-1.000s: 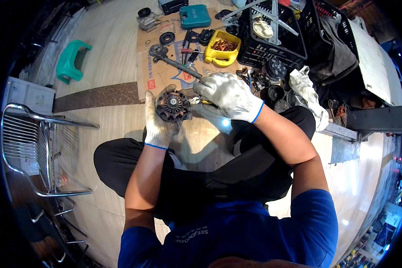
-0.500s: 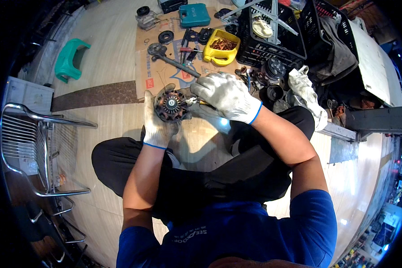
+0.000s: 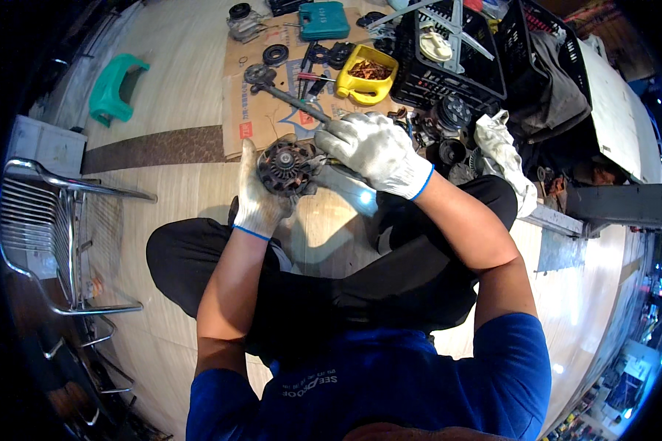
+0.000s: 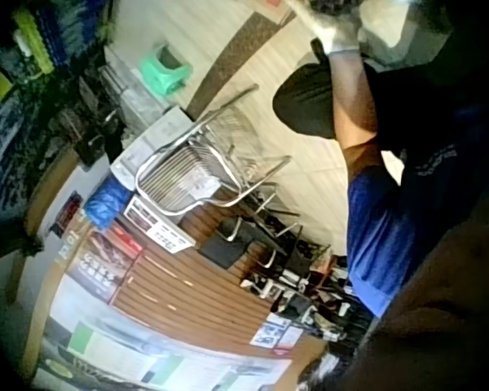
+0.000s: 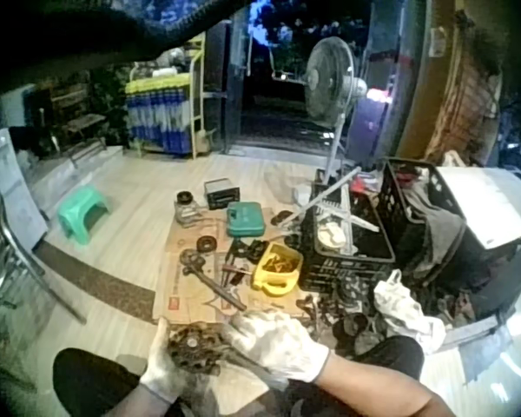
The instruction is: The person uses their hands and a pair of pliers to work on an alternator stator while sitting on the floor.
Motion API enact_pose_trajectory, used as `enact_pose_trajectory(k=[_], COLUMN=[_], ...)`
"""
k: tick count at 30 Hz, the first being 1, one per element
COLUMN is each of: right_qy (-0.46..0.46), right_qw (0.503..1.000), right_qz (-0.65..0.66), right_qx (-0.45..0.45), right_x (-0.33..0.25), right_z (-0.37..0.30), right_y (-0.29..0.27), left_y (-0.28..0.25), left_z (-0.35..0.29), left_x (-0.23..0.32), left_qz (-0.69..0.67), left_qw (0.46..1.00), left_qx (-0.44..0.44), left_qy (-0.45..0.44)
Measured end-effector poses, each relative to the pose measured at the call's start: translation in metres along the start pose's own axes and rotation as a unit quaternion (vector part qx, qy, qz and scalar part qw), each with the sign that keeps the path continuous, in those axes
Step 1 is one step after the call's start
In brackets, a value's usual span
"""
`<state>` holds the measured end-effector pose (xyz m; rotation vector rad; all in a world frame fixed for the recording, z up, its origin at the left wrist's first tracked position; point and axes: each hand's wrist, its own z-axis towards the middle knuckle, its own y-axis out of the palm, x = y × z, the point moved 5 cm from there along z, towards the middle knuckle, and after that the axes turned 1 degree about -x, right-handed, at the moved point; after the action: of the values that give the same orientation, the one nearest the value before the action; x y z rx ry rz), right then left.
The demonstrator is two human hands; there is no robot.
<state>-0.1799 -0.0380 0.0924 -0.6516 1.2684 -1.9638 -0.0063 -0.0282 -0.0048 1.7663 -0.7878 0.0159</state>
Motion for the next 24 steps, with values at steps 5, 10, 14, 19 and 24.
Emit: enact_pose_trajectory(k=[5,10,14,19,24], right_qy=[0.007,0.056,0.075,0.103,0.12], right_qw=[0.998,0.992,0.987,0.98,0.972], right_qz=[0.058,0.114,0.133,0.163,0.193], right_qx=[-0.001,-0.025,-0.046,-0.056,-0.051], right_x=[0.002,-0.006,-0.005,-0.007,-0.009], right_z=[-0.004,-0.004,-0.007,-0.01,-0.009], right_y=[0.006,0.007,0.016,0.022,0.025], left_y=[-0.006,-0.02,-0.024,-0.022,-0.023], left_z=[0.004,0.008,0.011,0.011,0.011], left_x=[0.0,0.001,0.003,0.004,0.006], left_qz=[-0.011,-0.051,-0.054,-0.061,-0.059], left_qw=[1.0,0.999,0.995,0.995,0.995], left_qx=[-0.015,0.001,0.069,0.058,0.059], left_qy=[0.011,0.018,0.051,0.061,0.063])
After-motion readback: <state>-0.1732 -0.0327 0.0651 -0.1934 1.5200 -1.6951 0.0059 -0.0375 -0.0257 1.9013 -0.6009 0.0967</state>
